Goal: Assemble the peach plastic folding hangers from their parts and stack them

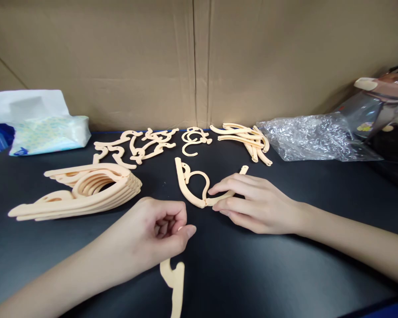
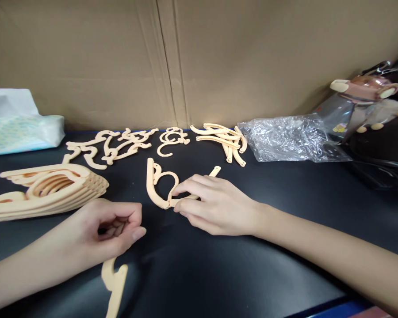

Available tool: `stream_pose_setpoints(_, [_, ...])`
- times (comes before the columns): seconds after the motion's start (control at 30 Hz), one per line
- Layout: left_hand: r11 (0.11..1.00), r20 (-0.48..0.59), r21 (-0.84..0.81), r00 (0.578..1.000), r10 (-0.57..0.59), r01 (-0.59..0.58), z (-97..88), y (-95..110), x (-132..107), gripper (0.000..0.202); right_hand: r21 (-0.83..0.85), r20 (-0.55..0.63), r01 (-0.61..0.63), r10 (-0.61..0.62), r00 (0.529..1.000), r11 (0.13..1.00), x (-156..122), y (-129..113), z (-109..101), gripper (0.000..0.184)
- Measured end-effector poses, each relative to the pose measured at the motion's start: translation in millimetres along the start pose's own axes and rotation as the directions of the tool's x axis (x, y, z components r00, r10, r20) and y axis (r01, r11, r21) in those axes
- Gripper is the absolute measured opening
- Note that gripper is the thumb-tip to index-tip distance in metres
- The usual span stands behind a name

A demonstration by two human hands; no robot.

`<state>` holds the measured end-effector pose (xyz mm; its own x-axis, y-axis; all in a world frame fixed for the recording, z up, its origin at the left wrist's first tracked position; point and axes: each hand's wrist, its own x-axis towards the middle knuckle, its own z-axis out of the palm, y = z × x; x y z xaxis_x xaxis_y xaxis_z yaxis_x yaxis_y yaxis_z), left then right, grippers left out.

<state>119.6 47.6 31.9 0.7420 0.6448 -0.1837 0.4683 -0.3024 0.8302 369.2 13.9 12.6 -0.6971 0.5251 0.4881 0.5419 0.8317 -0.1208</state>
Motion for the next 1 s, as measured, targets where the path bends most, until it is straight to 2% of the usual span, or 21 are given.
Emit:
stream_pose_setpoints(0.17, [0.989,0.05,-0.149,0.999,-0.016,0.023,-0.5,0.7,2.6,0.038,0.008,0.001,-0.005,0.005,1.0,1.0,0.8,0.4,0.0,0.016])
stream_pose_setpoints(0.57, [0.981,-0.06,-0.195,0.998,-0.024,0.012,1.1,-3.9,3.3,0.048,0.005,-0.005,0.002,-0.002,1.0,1.0,-0.5,1.5,0.9,0.015])
stream_pose_setpoints(0.77, [0.903,-0.013,-0.422,0.995,-0.097,0.082,1.0,-7.2,4.9,0.044,-0.004,-0.006,0.001,-0.001,1.0,1.0,0.6,0.8,0.3,0.017])
stream_pose_setpoints(0.9, [0.832,-0.044,-0.552,0.993,-0.105,0.063,0.5,-10.2,6.5,0.038,0.01,0.008,-0.015,0.015,1.0,1.0,1.7,-0.4,-1.1,0.017])
stream_pose_setpoints(1.0, [0.806,-0.055,-0.591,0.995,-0.081,0.033,0.6,-10.5,7.2,0.028,0.044,0.011,-0.017,0.016,1.0,0.999,2.6,-1.4,-3.3,0.022])
